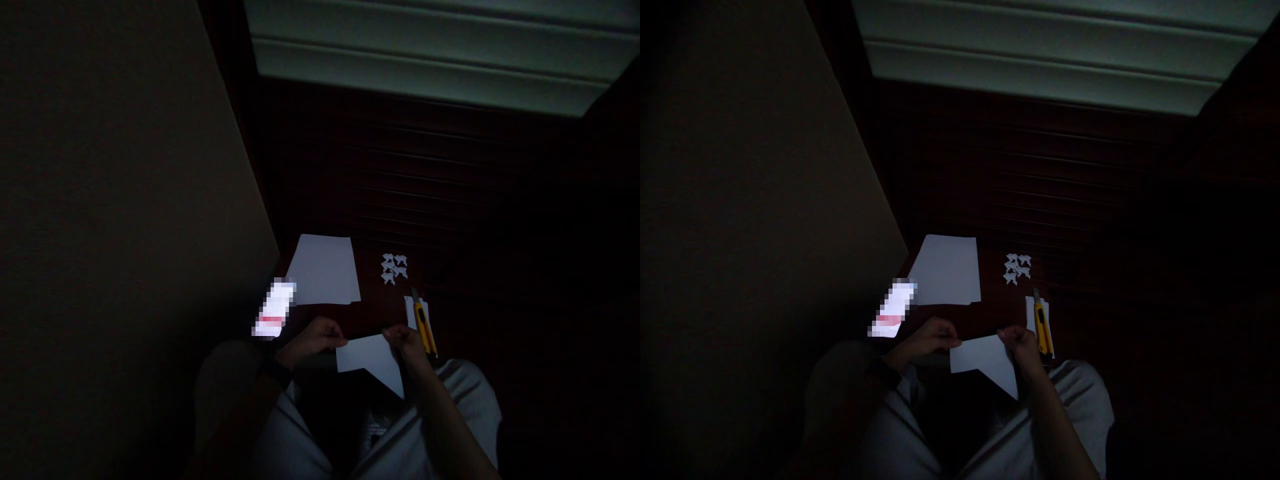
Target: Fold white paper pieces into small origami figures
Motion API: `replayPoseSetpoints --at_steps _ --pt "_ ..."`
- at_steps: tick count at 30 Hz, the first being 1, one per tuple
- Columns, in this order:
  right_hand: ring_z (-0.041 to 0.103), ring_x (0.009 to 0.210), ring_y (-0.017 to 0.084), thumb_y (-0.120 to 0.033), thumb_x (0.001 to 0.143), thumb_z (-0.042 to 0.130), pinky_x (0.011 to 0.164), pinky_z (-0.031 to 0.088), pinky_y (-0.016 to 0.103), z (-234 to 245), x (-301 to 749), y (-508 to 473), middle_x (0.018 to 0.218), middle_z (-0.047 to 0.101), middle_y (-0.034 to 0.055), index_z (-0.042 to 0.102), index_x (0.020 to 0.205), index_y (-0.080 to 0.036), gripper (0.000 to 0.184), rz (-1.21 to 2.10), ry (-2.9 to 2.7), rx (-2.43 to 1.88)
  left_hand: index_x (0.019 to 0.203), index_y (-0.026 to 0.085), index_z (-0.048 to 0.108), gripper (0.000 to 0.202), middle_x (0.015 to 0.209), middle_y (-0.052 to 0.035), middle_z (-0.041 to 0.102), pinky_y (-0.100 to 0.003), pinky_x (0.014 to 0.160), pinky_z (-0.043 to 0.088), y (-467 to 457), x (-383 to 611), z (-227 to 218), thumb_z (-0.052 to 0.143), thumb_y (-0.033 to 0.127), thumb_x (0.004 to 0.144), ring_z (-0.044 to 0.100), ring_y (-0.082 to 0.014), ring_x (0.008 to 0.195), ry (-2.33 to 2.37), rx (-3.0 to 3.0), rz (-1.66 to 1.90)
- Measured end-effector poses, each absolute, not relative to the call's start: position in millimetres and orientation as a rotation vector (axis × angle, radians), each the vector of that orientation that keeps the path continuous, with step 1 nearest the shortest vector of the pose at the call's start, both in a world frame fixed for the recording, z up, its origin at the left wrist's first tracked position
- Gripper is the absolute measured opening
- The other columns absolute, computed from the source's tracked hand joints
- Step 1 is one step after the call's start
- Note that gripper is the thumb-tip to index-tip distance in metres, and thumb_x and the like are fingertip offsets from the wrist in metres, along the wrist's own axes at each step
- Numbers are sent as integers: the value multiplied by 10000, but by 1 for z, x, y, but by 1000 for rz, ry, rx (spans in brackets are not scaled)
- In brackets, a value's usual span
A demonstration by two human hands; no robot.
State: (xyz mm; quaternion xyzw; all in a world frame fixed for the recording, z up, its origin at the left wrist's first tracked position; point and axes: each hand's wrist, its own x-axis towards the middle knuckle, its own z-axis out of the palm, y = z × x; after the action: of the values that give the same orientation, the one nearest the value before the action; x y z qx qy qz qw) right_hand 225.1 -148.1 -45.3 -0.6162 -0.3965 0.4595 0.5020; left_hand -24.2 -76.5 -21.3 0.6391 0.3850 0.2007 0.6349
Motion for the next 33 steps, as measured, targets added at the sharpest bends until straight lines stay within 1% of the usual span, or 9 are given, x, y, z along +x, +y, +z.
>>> replayPoseSetpoints --at_steps 6,9,13,16,17,19,22,24,33 --pt "434 542 104 -384 623 696 508 317 216 -51 226 -146 591 532 -10 612 682 -145 260 1099 -889 -1450 732 114 613 301 660 -29 615 -226 543 432 -75 -38 -20 671 389 624 558 -122 573 946 1367 452" --pt "460 563 115 -391 622 695 531 340 225 -53 227 -146 614 554 -4 610 697 -148 268 1072 -847 -1443 771 124 603 310 748 -43 628 -240 593 463 -76 -39 -17 638 411 658 585 -142 665 972 1283 545" --pt "448 537 110 -420 618 688 500 323 220 -52 226 -145 593 547 -9 612 692 -144 295 1026 -857 -1493 866 149 612 345 912 -65 636 -260 650 479 -80 -26 -11 595 447 692 591 -174 809 1001 1243 663" --pt "428 512 101 -430 619 683 481 311 217 -50 226 -146 568 528 -17 617 708 -139 312 1047 -879 -1498 891 141 635 339 923 -76 652 -273 745 453 -84 -8 -13 625 408 683 588 -183 857 941 1356 764" --pt "420 505 98 -431 621 681 476 306 215 -50 226 -146 564 521 -20 616 712 -139 313 1047 -881 -1497 912 139 637 345 933 -83 655 -278 753 449 -84 -3 -16 622 401 689 590 -187 863 916 1372 755" --pt "399 494 91 -428 627 676 465 293 212 -50 226 -147 559 504 -24 613 717 -139 310 1036 -884 -1493 905 125 651 359 910 -93 667 -280 737 448 -84 6 -23 640 397 671 599 -199 845 927 1398 728" --pt "367 476 84 -425 637 670 443 264 207 -51 226 -148 543 470 -31 603 720 -138 306 1043 -883 -1494 808 104 680 342 815 -95 682 -283 704 446 -83 12 -34 633 413 669 607 -206 782 974 1468 682" --pt "358 468 84 -423 632 672 432 252 206 -50 226 -148 532 457 -33 596 714 -138 306 1067 -878 -1490 785 102 685 350 783 -91 685 -281 684 445 -83 12 -39 626 427 670 608 -205 753 1006 1487 680" --pt "460 544 120 -406 638 664 507 333 227 -44 227 -148 595 554 -4 609 696 -151 267 1119 -995 -1482 809 104 691 377 781 -87 689 -265 630 440 -83 7 -41 608 446 674 609 -203 724 1031 1489 661"
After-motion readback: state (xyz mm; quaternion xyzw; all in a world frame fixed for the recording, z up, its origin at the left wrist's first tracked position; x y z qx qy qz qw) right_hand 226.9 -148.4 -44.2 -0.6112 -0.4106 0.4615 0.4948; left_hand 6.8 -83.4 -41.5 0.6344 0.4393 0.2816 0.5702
